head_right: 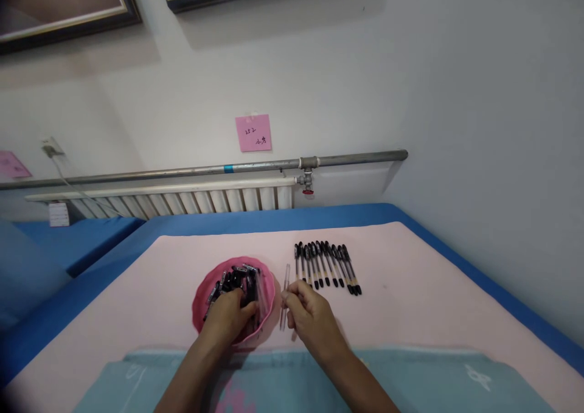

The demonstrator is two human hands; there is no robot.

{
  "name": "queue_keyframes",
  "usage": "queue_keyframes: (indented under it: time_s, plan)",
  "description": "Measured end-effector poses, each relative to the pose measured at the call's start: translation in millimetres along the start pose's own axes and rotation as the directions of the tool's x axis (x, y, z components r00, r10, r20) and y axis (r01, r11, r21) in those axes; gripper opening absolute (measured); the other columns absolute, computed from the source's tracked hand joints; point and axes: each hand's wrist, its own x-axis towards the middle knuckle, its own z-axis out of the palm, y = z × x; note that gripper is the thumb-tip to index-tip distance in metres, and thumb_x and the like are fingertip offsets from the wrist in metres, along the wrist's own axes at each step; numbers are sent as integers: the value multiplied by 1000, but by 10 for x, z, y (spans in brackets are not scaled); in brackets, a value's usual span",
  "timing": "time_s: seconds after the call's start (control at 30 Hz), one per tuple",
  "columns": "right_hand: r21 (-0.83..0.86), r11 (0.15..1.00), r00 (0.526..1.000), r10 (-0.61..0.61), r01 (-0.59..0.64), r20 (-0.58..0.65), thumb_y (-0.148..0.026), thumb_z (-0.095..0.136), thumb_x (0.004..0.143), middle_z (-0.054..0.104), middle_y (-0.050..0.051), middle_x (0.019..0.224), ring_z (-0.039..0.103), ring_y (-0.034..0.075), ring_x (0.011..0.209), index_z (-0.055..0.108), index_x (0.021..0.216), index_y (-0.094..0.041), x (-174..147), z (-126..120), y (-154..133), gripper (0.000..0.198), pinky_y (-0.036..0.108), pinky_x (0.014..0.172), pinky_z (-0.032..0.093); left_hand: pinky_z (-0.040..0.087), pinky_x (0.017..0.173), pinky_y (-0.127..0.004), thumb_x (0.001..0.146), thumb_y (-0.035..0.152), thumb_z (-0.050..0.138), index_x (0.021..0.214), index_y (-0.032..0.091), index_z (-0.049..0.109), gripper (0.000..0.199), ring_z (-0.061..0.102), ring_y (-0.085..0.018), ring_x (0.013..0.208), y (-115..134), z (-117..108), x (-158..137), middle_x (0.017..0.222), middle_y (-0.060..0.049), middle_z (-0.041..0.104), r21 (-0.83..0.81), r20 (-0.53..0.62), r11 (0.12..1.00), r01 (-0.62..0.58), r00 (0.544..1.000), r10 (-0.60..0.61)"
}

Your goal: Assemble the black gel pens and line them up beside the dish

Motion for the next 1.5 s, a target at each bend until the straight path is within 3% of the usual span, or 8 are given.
queue_keyframes:
  time_s: [0.33,0.47,0.63,0.83,0.93,1.13,1.5]
  plan:
    - [-45,998,999,-36,36,14,-36,44,80,41,-9,43,38,7,34,44,65,-22,1,8,9,20,19,36,34,37,61,-29,74,24,47,63,18,59,17,60,-21,71,-123,-46,6,71,-8,66,-172,-9,985,-21,1000,20]
    - [-1,999,998,-53,53,31,-35,45,78,41,-9,48,38,7,38,43,68,-22,-25,38,-3,16,19,37,34,35,46,-25,80,27,41,65,20,51,20,52,-14,45,-153,-119,-39,53,0,57,-360,51,933,12,999,7]
    - [45,996,989,-79,74,123,-30,47,77,38,-9,52,36,7,41,42,69,-22,-54,85,22,12,18,38,32,28,30,-20,81,37,44,70,21,44,19,42,-9,30,-121,-193,-86,47,4,55,-803,132,587,100,991,12]
    - [-37,994,966,-90,102,244,-21,46,75,35,-9,50,33,7,43,44,68,-21,-121,137,-18,8,19,41,27,39,34,-18,69,44,62,77,18,44,33,54,-10,39,-52,-287,-141,57,1,61,-984,124,129,120,992,22]
    - [-111,988,955,-74,110,287,-19,45,74,35,-8,51,33,7,45,45,68,-21,-147,150,-35,7,19,42,27,45,39,-18,65,37,69,80,17,46,35,58,-10,46,-53,-322,-148,64,-1,63,-996,86,28,85,996,34]
    - [-188,971,955,-88,145,281,-19,45,74,36,-8,52,34,9,47,47,69,-21,-147,166,-27,6,20,44,27,51,48,-20,66,34,70,85,16,48,35,62,-10,55,-25,-284,-159,70,-3,65,-997,65,48,64,997,30]
    - [-246,953,956,-105,175,273,-20,45,73,39,-7,52,37,9,49,49,67,-21,-131,147,-18,7,20,47,26,50,48,-19,68,39,68,89,15,49,36,61,-10,54,-2,-222,-156,72,-3,65,-994,36,104,33,999,30]
